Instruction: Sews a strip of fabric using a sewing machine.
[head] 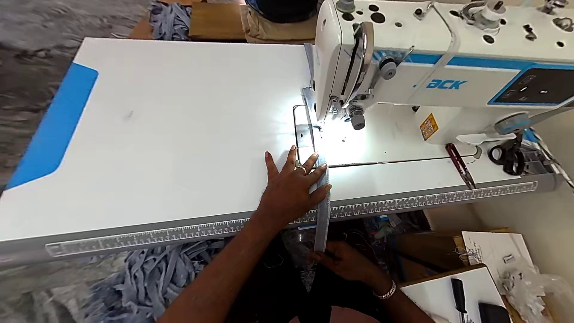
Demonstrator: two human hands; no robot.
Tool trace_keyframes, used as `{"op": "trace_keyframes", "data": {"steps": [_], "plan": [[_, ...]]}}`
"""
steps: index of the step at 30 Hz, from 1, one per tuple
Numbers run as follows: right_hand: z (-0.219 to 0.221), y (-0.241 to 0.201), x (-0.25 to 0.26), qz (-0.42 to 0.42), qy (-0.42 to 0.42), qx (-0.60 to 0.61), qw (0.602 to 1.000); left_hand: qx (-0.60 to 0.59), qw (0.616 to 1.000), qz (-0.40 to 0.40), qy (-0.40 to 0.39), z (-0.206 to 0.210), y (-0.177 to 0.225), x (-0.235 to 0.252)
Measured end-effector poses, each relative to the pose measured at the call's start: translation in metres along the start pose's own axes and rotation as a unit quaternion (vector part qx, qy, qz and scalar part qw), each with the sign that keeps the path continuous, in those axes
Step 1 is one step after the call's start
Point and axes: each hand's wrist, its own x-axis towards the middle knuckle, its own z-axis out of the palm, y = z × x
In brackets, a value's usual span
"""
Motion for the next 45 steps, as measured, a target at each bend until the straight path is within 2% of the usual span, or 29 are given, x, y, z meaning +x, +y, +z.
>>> {"op": "trace_keyframes", "data": {"steps": [9,19,30,33,36,42,45], "plan": [[0.000,0.003,0.000,0.018,-0.010,-0.016,1.000,0.001,1.000,0.002,-0.002,0.001,0.000,-0.001],[-0.001,-0.001,-0.002,-0.047,0.035,-0.015,0.998,0.013,1.000,0.010,-0.007,0.001,0.001,-0.002],[-0.001,0.001,-0.003,-0.045,0.041,0.006,0.998,0.000,1.000,0.025,0.009,0.001,0.000,-0.003],[0.000,0.002,-0.003,-0.056,0.038,0.014,0.998,-0.002,1.000,0.007,0.000,-0.001,0.001,-0.001],[0.000,0.001,-0.003,-0.047,0.035,0.016,0.998,0.016,0.999,-0.025,-0.027,-0.005,0.002,0.008],[0.002,0.003,-0.001,-0.023,0.025,-0.003,0.999,0.028,0.997,-0.067,-0.025,-0.007,-0.013,0.044],[-0.017,-0.015,-0.011,0.049,-0.030,-0.135,0.989,0.027,0.995,-0.089,-0.039,-0.010,-0.019,0.061]]}}
